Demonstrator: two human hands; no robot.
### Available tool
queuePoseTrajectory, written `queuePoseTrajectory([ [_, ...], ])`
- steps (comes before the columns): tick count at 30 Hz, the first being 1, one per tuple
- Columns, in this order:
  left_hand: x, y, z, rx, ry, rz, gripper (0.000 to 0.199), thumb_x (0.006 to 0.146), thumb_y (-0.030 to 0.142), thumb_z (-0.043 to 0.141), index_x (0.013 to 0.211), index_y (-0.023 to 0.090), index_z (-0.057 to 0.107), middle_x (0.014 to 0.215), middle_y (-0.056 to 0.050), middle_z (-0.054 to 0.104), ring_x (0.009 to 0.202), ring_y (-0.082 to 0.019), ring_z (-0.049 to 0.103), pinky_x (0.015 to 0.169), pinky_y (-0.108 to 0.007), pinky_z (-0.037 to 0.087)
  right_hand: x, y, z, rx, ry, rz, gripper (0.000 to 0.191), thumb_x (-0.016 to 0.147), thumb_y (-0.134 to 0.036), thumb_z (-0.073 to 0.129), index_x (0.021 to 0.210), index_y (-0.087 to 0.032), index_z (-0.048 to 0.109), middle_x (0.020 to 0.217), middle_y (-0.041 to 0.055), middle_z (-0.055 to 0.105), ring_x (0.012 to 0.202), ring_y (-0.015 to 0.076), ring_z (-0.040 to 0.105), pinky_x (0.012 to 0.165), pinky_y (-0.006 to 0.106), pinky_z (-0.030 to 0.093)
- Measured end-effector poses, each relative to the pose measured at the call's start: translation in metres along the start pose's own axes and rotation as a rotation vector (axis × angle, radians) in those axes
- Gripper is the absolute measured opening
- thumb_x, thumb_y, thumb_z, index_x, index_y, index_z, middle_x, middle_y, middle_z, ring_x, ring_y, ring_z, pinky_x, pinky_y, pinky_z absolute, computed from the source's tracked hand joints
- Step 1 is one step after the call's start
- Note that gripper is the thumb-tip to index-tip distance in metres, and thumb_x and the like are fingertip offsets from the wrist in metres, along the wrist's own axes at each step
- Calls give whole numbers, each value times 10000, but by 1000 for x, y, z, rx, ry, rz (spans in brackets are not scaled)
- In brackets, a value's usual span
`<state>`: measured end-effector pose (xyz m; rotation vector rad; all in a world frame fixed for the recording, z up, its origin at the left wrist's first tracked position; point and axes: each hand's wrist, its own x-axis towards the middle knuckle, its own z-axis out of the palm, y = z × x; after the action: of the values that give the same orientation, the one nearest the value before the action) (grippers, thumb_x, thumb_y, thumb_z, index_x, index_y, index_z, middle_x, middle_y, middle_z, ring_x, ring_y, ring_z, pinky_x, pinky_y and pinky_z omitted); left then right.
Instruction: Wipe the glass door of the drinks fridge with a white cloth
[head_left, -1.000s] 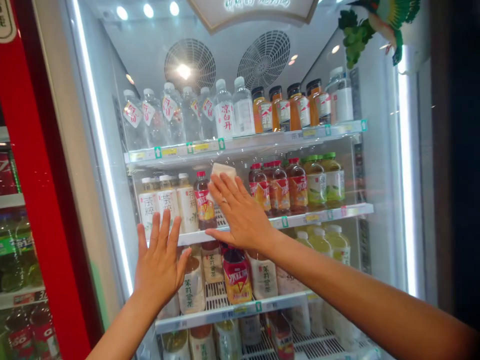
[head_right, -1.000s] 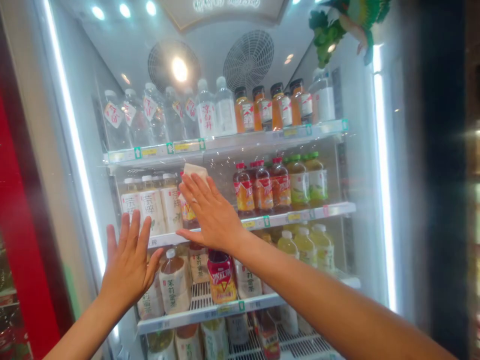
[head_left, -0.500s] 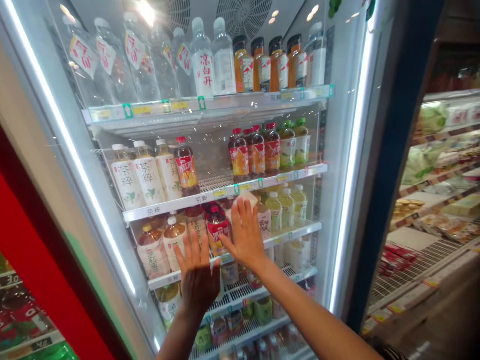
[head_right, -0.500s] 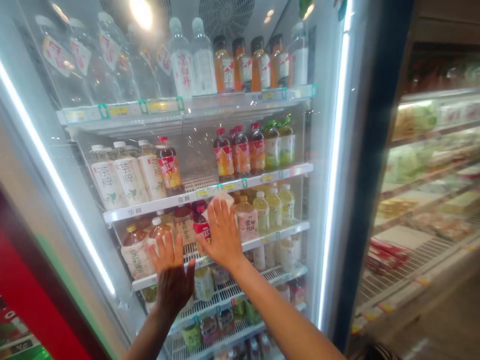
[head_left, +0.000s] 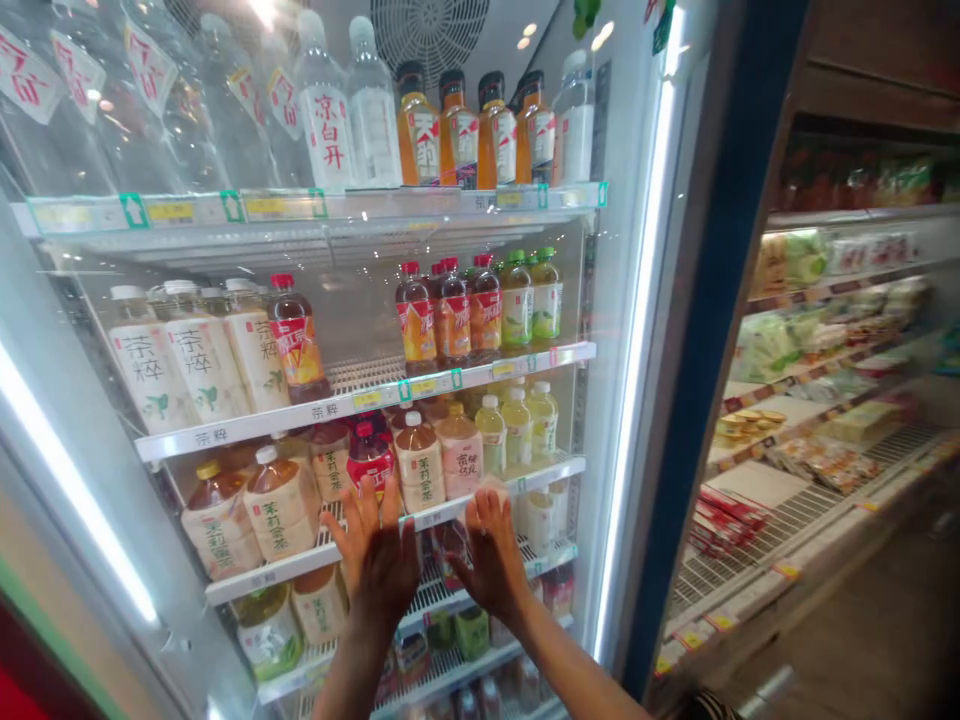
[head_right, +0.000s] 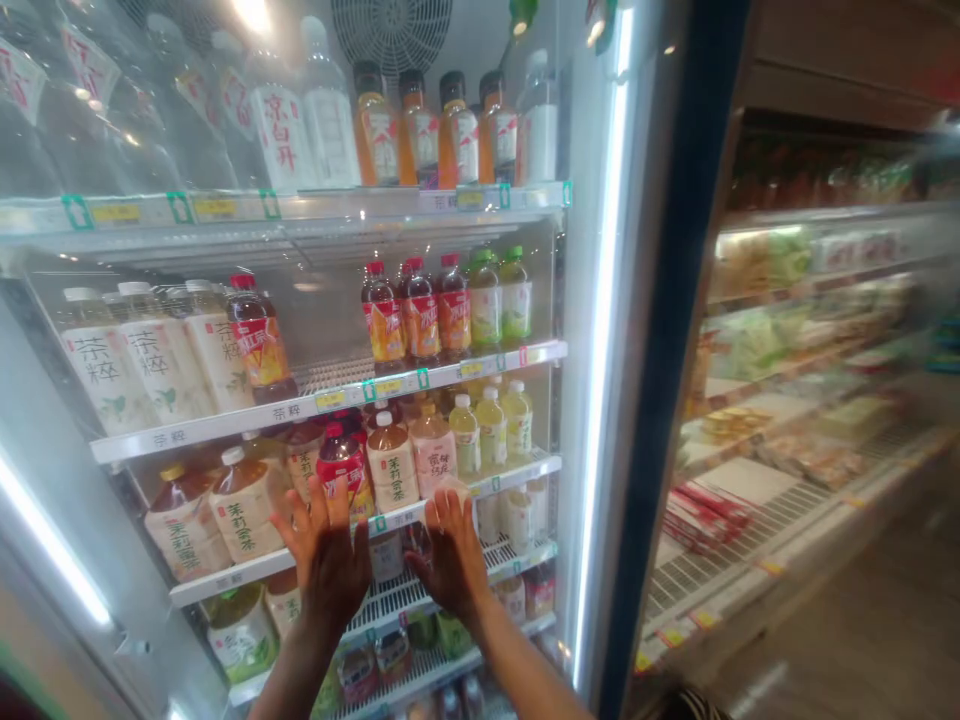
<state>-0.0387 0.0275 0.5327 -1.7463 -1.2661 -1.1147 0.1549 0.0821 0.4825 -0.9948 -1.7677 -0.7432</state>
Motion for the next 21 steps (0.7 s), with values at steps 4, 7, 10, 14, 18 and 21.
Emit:
queuePoseTrajectory([
  [4, 2, 26, 10, 89, 85, -110, 820, 950, 224, 538, 1630, 182, 82, 1692, -226, 55, 1577, -413, -41, 1150, -854, 121, 39, 55, -25, 3, 84, 100, 900, 997, -439, 462, 1637, -123, -85, 1712, 194, -23, 1582, 398, 41, 1177, 745, 279],
  [7, -2, 42, 19, 109, 124, -183, 825, 957, 246, 510, 1628, 165, 36, 1695, -222, 14, 1577, -393, -78, 1150, -849, 87, 66, 84, -40, 16, 123, 142, 880, 1016, -431, 433, 1628, -151, -135, 1713, 153, -96, 1584, 371, -38, 1204, 749, 192],
  [10, -9, 58, 25, 114, 94, -220, 824, 956, 242, 500, 1627, 169, 28, 1700, -213, 8, 1580, -373, -87, 1160, -836, 87, 17, 87, -34, 24, 77, 78, 864, 1010, -432, 431, 1638, -103, -65, 1714, 160, -64, 1584, 374, -20, 1191, 732, 282],
  [14, -15, 76, 29, 132, 61, -273, 837, 952, 232, 511, 1629, 193, 19, 1705, -202, 24, 1582, -359, -79, 1178, -817, 94, -44, 94, -21, 18, 56, 19, 852, 999, -430, 438, 1643, -90, -5, 1713, 166, -11, 1584, 382, 38, 1137, 745, 381],
  [18, -18, 85, 32, 129, 55, -327, 818, 962, 257, 495, 1629, 218, 22, 1706, -186, 20, 1582, -355, -72, 1187, -803, 81, 14, 125, -33, 11, 146, 79, 888, 990, -414, 479, 1639, -84, -28, 1706, 183, -45, 1571, 427, 29, 1170, 782, 263],
  [21, -21, 89, 31, 130, 49, -340, 802, 971, 265, 481, 1628, 214, 24, 1706, -181, 11, 1583, -353, -73, 1187, -802, 82, 25, 127, -36, 21, 173, 104, 894, 987, -381, 492, 1637, -85, -44, 1704, 181, -60, 1570, 427, -6, 1175, 792, 225],
])
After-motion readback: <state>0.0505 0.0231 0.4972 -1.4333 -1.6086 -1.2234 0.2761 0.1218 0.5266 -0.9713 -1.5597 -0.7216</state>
